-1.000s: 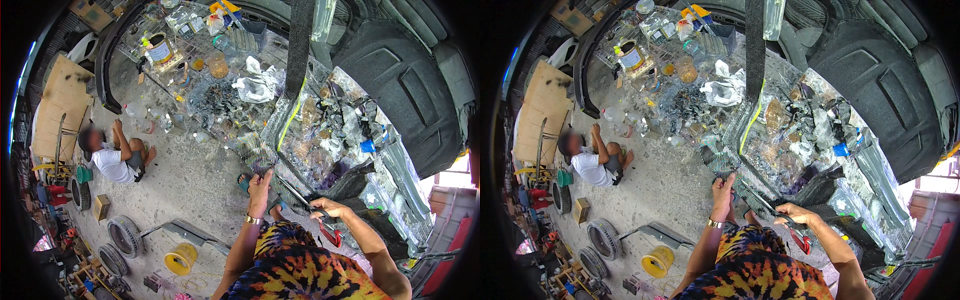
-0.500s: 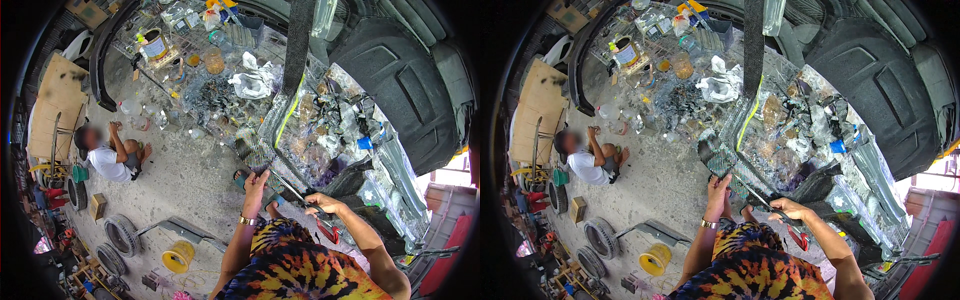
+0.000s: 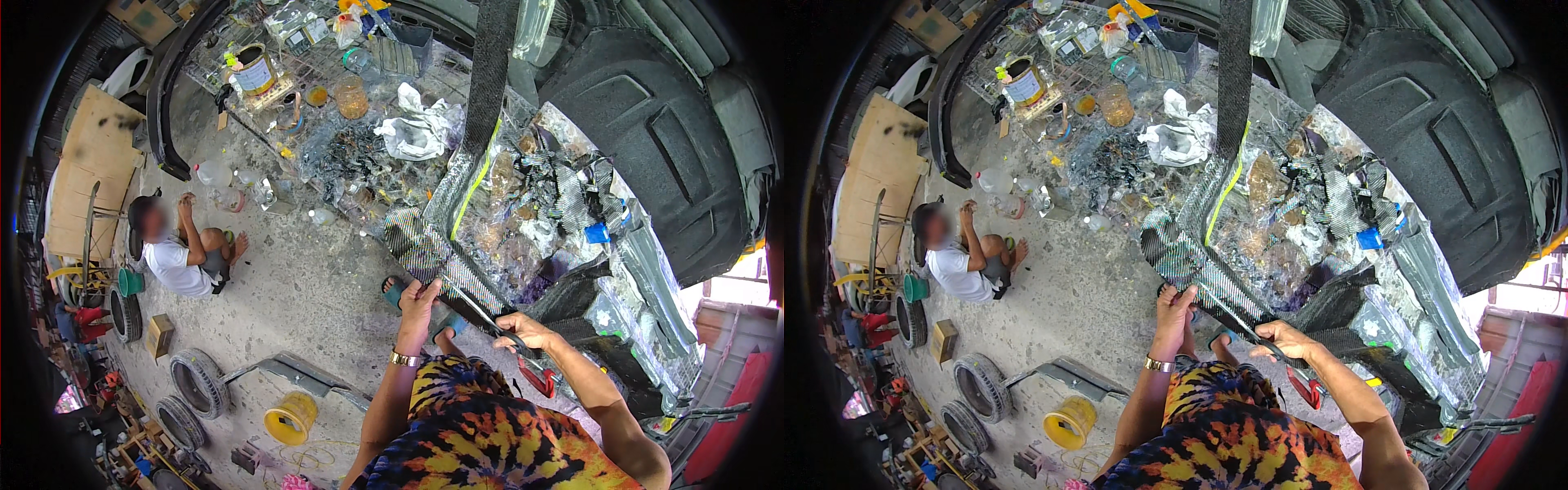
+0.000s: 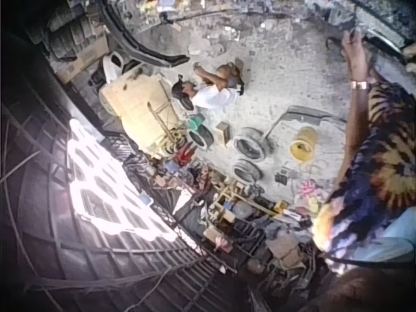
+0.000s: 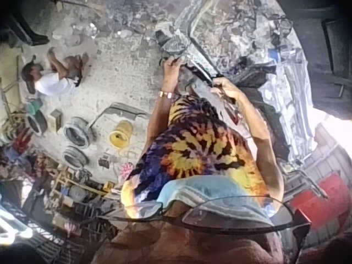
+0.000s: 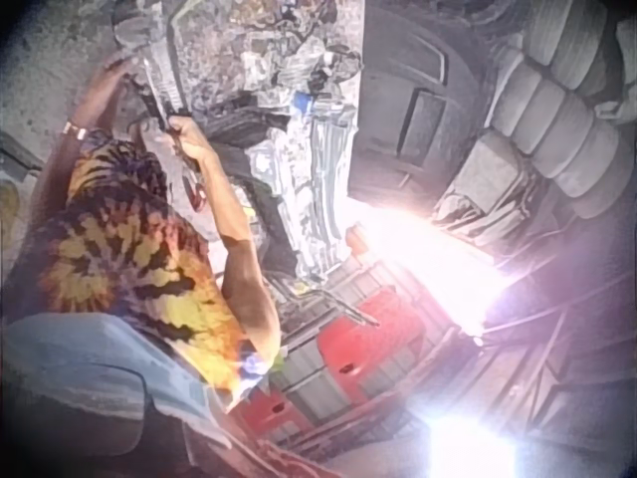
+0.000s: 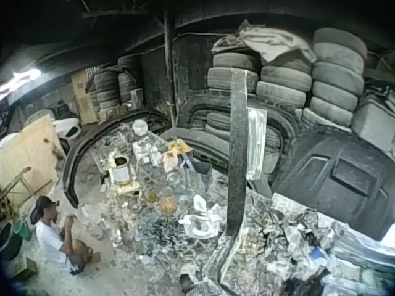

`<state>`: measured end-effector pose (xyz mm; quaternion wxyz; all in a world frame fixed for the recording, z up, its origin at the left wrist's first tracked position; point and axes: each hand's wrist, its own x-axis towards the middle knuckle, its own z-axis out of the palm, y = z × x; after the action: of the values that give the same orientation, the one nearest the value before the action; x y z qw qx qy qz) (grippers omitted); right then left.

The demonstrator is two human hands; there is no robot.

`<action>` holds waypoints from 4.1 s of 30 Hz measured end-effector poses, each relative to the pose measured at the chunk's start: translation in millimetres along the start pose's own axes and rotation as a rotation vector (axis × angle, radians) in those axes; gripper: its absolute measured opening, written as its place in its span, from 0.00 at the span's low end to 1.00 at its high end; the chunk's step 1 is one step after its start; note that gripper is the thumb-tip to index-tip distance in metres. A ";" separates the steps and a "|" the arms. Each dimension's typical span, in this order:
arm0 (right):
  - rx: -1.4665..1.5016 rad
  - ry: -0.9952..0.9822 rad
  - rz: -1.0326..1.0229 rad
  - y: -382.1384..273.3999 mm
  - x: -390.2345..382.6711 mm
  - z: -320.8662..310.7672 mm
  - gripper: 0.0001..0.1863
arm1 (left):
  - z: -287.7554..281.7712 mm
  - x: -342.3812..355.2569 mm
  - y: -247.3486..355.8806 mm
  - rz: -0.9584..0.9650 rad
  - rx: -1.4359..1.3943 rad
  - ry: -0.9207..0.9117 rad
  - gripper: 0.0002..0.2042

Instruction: Applying a carbon fiber wrap to a car bumper or interior trim piece.

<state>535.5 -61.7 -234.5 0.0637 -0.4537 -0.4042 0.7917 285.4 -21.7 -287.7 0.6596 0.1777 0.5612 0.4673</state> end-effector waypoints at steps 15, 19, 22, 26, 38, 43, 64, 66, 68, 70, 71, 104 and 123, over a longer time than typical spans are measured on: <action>0.037 -0.023 0.020 2.4 -2.4 -2.6 0.18 | -5.9 6.2 -4.6 -0.020 0.007 0.015 0.08; -0.086 -0.098 0.047 -1.7 -5.2 -5.3 0.21 | 3.9 8.8 12.9 -0.008 -0.059 0.061 0.08; -0.078 -0.080 0.079 -5.9 -5.9 -2.4 0.20 | 4.7 12.9 17.5 0.044 0.003 0.060 0.08; -0.084 -0.056 0.092 -6.0 -4.5 -2.7 0.21 | 15.1 10.6 27.4 0.092 0.008 0.034 0.08; -0.052 -0.021 0.038 -17.9 5.8 3.5 0.18 | 10.6 11.1 27.3 0.001 0.075 0.130 0.19; -0.019 -0.050 0.030 -16.9 4.5 4.8 0.18 | 20.9 8.2 36.4 0.077 0.071 0.104 0.19; -0.016 -0.029 0.009 -14.3 12.0 2.8 0.18 | 7.7 8.9 29.6 0.138 -0.011 0.081 0.14; 0.035 -0.041 -0.013 -20.5 16.7 4.4 0.17 | 8.8 5.8 34.2 0.084 0.012 0.107 0.17; 0.048 -0.047 -0.026 -22.1 21.8 4.8 0.17 | 5.3 7.2 29.7 0.107 -0.003 0.090 0.15; 0.029 -0.055 -0.026 -26.2 25.6 3.7 0.18 | 3.8 8.1 28.4 0.130 -0.018 0.074 0.14; 0.029 -0.055 -0.026 -25.5 26.6 3.0 0.18 | 3.6 8.4 27.5 0.123 -0.017 0.073 0.13; 0.088 -0.098 -0.084 -22.7 24.9 2.5 0.20 | 0.5 7.5 34.5 0.031 0.085 -0.067 0.10; 0.084 0.008 -0.067 -6.1 19.4 3.4 0.19 | -3.5 13.9 26.0 0.077 0.105 -0.075 0.09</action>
<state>520.0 -50.5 -242.3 0.1110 -0.4398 -0.3854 0.8036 270.5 1.6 -277.1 0.6515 0.2506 0.5527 0.4553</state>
